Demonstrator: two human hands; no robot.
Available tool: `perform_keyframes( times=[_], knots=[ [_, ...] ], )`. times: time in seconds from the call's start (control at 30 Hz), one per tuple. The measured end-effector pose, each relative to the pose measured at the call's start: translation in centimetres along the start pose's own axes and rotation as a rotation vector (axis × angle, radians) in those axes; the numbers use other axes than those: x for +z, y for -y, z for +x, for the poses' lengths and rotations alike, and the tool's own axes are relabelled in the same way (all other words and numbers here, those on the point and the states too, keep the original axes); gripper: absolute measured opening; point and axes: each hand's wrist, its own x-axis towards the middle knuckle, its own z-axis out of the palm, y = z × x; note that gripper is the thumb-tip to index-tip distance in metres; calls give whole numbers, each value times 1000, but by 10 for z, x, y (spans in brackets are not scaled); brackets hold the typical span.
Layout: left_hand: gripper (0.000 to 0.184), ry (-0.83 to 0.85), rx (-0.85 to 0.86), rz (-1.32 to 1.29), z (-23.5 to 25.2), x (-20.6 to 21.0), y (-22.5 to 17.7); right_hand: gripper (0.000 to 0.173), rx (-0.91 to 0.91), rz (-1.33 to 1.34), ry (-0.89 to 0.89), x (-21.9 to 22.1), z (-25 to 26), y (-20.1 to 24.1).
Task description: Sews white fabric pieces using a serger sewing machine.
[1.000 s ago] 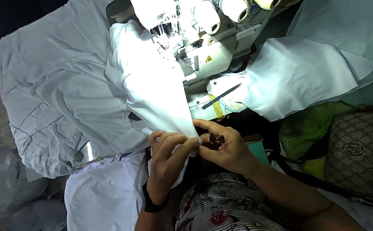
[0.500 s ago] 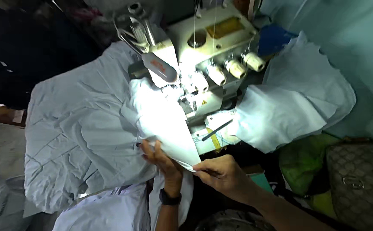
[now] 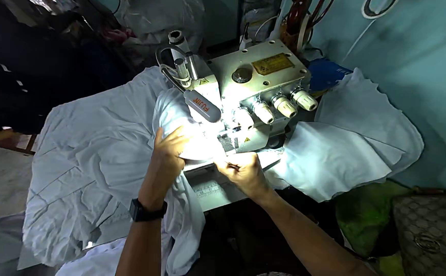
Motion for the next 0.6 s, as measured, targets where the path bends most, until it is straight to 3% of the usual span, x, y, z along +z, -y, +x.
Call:
perform_keyframes(
  times=[0.07, 0.2, 0.3, 0.4, 0.47, 0.53, 0.6],
  knots=[
    [41, 10, -4, 15, 8, -3, 6, 28, -51, -76, -7, 2, -9, -4],
    [34, -53, -44, 43, 30, -1, 18, 25, -109, -88, -10, 0, -46, -29],
    [33, -94, -248, 45, 58, 2, 31, 22, -122, -243, -36, 1, -59, -58],
    [38, -147, -475, 25, 67, 4, 38, 22, -103, -269, -25, 3, -60, -60],
    [43, -207, -560, -21, 57, 7, 36, 21, -47, -128, -13, 0, -57, -59],
    [43, -221, -534, -56, 30, 8, 21, 24, 42, 83, 29, -9, -50, -53],
    [41, -177, -439, -40, -7, 2, -5, 43, 67, 125, 87, -21, -38, -41]
  ],
)
